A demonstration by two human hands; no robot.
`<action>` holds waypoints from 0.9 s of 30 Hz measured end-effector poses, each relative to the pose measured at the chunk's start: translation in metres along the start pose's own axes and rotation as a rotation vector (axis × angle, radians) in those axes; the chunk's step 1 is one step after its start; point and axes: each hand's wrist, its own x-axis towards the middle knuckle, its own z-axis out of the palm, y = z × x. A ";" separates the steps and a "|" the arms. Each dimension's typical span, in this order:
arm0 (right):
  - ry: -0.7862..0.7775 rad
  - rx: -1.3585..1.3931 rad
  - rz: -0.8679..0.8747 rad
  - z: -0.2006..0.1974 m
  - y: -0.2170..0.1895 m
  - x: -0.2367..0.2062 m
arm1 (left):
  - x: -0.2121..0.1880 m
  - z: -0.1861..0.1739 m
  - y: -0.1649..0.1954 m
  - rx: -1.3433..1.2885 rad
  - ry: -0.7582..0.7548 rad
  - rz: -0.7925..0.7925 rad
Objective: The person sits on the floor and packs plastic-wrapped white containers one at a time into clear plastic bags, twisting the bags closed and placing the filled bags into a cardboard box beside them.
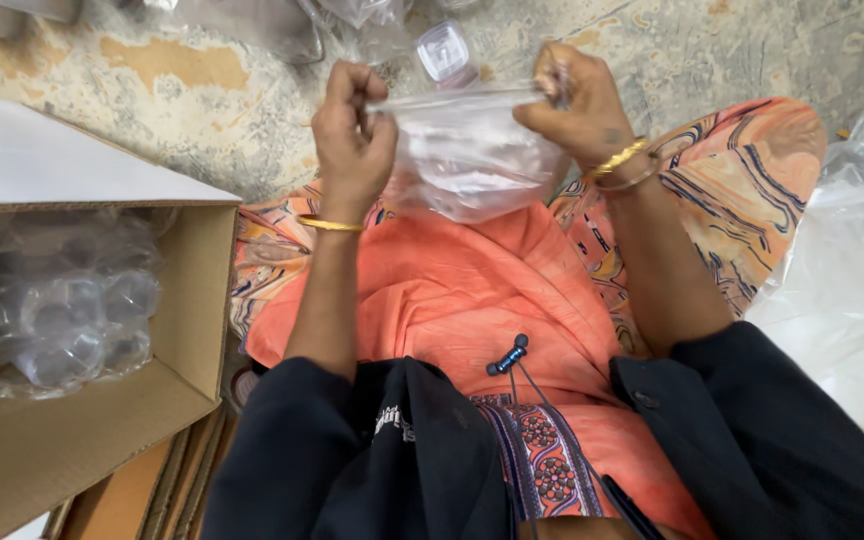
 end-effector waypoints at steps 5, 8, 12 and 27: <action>0.245 -0.582 0.032 0.040 0.043 0.080 | 0.042 0.059 -0.057 0.242 0.242 -0.226; 0.056 -0.975 0.036 0.058 0.073 0.090 | 0.054 0.086 -0.097 0.071 0.231 -0.438; 0.069 -0.842 0.258 0.061 0.087 0.085 | 0.046 0.102 -0.119 -0.453 0.215 -0.743; 0.142 0.497 0.222 0.000 0.049 0.029 | 0.130 0.130 -0.081 -1.237 0.734 -0.875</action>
